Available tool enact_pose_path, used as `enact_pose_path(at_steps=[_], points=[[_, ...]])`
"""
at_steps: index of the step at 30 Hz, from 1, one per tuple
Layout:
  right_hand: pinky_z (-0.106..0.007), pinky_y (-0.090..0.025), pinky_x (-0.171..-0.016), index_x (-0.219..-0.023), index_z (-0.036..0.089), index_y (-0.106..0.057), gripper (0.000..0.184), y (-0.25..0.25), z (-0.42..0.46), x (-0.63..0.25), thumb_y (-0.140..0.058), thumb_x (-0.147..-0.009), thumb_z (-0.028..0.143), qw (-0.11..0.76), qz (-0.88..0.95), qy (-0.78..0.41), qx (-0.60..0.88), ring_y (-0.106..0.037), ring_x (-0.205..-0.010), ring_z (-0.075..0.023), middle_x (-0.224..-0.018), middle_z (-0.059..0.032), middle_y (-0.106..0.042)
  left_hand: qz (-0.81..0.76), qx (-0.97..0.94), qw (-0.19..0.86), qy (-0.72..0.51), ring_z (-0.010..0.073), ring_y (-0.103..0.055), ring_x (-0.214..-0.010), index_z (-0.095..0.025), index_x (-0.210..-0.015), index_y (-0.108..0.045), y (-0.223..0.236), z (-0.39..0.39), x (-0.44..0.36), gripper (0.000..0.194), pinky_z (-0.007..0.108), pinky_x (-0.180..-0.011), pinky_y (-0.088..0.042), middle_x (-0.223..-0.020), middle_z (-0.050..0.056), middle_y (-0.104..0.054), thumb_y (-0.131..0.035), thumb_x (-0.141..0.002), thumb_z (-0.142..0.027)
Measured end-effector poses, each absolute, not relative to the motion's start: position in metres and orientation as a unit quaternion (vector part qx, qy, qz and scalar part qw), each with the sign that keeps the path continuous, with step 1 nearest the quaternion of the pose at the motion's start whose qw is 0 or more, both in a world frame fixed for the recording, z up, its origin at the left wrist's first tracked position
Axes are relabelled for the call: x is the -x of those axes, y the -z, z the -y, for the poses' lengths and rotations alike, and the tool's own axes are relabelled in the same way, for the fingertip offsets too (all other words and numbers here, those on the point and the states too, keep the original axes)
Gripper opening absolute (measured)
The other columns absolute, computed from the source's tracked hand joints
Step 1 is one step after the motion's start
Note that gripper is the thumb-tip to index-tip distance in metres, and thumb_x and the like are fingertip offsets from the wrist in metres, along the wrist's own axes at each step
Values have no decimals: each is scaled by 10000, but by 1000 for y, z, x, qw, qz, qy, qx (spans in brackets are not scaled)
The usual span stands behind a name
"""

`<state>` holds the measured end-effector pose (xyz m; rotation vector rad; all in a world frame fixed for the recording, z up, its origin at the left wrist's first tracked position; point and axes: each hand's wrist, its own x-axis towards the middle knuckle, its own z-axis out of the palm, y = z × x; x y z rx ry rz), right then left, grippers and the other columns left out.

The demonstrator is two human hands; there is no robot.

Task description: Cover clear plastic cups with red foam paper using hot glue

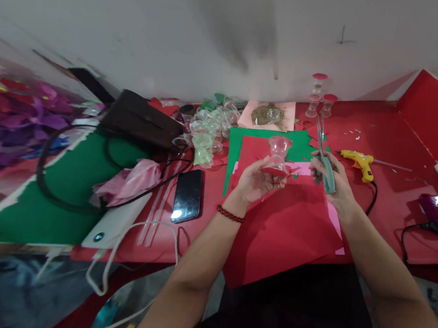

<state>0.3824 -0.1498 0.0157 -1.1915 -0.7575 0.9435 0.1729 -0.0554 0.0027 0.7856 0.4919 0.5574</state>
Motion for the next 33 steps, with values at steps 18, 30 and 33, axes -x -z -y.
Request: enact_pose_path(at_steps=[18,30,33], points=[[-249,-402,-498,-960,260,-675,585,-14,149,-379,-977,-603,611,639,335,-442,533,-562,-585,-109,-720,56,-618,-271,-467,738,-406,204,-762,-1003,-243,-958,-765,16,58,-192,338,346,-899,-612,-1088,27,-812,-975,-694,-231],[-344,-505,-659,-1260,235,-666,576,-2,147,-393,-840,-797,530,443,431,-222,754,-672,-740,-226,-884,-44,-734,-360,-560,615,-422,184,-639,-890,-198,-930,-743,23,56,-192,301,334,-871,-503,-971,48,-727,-957,-749,-307],[-422,-542,-795,-1343,212,-665,495,2,149,-396,-742,-876,357,264,476,-62,836,-732,-911,-321,-1055,-142,-783,-358,-550,621,-429,181,-640,-925,-203,-946,-756,25,54,-193,315,323,-890,-504,-1009,43,-748,-956,-725,-306]])
